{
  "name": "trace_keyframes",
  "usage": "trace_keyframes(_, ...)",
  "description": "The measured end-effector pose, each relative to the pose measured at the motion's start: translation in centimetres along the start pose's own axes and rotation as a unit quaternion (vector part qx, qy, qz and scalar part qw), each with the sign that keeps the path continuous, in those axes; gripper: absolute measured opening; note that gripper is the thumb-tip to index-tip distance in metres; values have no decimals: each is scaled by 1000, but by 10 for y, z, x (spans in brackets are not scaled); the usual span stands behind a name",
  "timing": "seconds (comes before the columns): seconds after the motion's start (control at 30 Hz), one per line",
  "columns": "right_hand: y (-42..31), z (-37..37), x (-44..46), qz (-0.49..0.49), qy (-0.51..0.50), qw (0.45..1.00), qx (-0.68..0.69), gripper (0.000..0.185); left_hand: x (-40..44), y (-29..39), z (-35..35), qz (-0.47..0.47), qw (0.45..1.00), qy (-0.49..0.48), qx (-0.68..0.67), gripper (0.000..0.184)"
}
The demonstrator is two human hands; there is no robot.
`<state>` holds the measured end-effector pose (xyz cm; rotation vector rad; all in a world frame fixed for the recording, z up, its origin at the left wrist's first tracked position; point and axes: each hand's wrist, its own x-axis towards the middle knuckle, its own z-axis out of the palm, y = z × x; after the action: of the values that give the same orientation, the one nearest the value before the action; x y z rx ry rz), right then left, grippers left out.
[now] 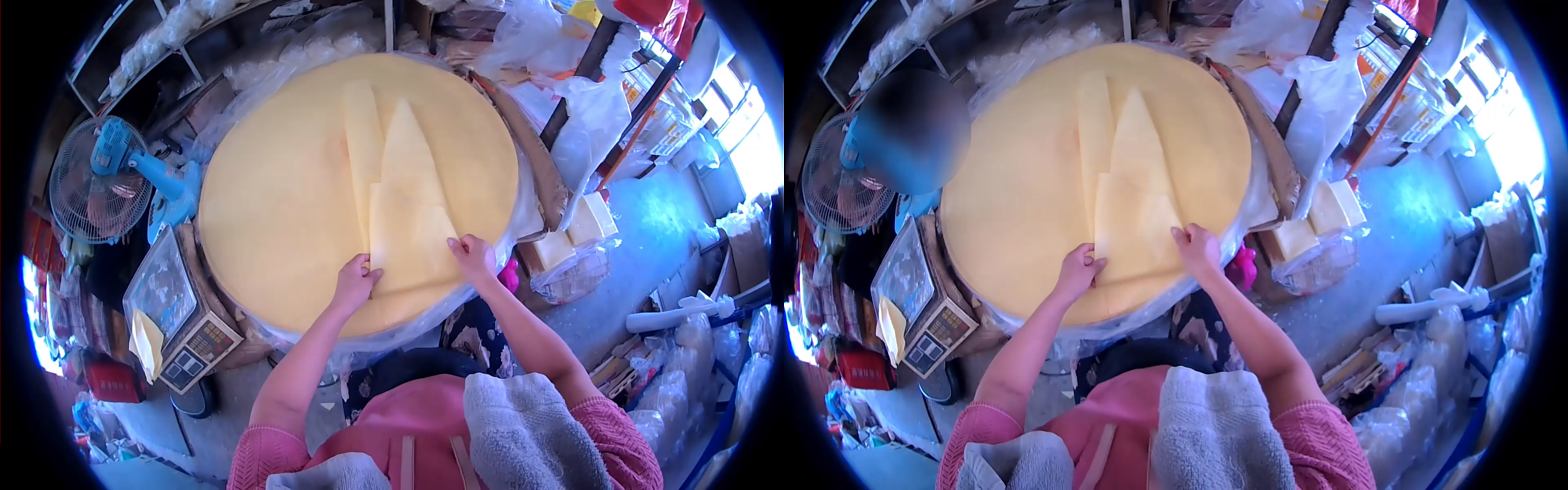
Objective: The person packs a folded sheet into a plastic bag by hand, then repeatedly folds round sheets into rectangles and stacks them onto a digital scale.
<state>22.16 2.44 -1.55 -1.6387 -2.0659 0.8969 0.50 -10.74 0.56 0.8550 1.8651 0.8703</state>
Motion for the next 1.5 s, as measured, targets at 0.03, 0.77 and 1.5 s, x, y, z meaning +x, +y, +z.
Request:
trace_keyframes(0.03,1,3,0,-12,5,1000,-14,36,-3,3,-1,-24,1000,-4,6,37)
trace_keyframes(0.77,-12,12,21,-343,-90,909,-221,56,164,-6,-5,237,843,206,437,61)
trace_keyframes(1.5,-46,32,273,140,-157,857,470,20,234,18,-52,310,929,184,-83,13)
